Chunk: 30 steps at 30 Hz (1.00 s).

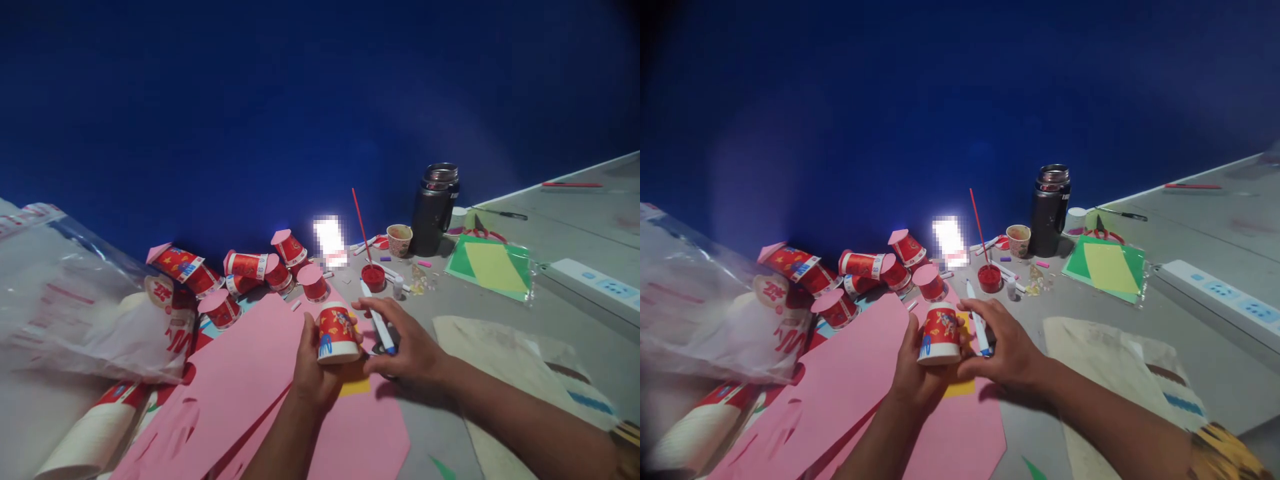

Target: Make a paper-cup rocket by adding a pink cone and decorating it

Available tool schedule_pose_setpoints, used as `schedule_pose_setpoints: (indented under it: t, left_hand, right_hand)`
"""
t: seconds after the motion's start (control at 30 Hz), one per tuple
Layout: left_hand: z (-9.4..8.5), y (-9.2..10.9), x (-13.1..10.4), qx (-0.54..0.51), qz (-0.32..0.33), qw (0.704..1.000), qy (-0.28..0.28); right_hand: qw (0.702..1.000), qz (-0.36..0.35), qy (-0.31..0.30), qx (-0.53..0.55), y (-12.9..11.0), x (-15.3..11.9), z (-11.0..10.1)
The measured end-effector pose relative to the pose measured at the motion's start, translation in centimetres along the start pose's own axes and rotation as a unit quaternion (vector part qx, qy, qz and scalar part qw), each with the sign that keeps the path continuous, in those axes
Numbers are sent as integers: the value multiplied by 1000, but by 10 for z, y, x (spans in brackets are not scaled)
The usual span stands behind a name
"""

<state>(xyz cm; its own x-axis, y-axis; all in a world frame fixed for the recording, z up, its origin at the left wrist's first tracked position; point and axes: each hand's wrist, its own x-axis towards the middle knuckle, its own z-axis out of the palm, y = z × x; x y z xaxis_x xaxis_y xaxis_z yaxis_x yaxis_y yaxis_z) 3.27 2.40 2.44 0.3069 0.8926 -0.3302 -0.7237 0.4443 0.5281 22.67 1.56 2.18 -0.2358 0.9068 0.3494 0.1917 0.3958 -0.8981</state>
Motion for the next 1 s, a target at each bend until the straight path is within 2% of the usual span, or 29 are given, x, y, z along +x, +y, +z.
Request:
schedule_pose_setpoints:
  t: [0.2, 0.37, 0.47, 0.6, 0.63, 0.7, 0.77, 0.8, 0.87, 1.0]
  left_hand:
    - [0, -11, 0, 2, -35, 999, 16]
    - [-6, -22, 2, 28, -50, 998, 33]
    - [-11, -18, 0, 123, 17, 992, 0]
    - [-18, 12, -8, 202, 93, 974, -41]
    - [-19, 23, -10, 278, 112, 952, -67]
    - [-20, 42, -15, 437, 152, 882, -88]
    - [-18, 55, -21, 528, 174, 825, -102]
    - [-15, 58, -24, 556, 174, 806, -103]
    - [-6, 58, -31, 596, 164, 779, -101]
    - [14, 51, -39, 628, 158, 756, -102]
  right_hand:
    - [997, 28, -50, -43, 15, 4, 1]
    - [995, 12, -85, -44, 18, 4, -1]
    - [996, -3, -73, -55, 15, 5, -2]
    - [996, -2, -47, -78, 11, 7, -4]
    - [995, -8, -51, -83, 10, 7, -4]
    - [992, -38, -72, -98, 9, 7, -3]
    - [985, -75, -95, -120, 8, 8, -3]
    - [982, -87, -104, -128, 8, 8, -3]
    - [981, -86, -106, -135, 8, 8, -3]
    - [986, -76, -90, -120, 13, 10, -7]
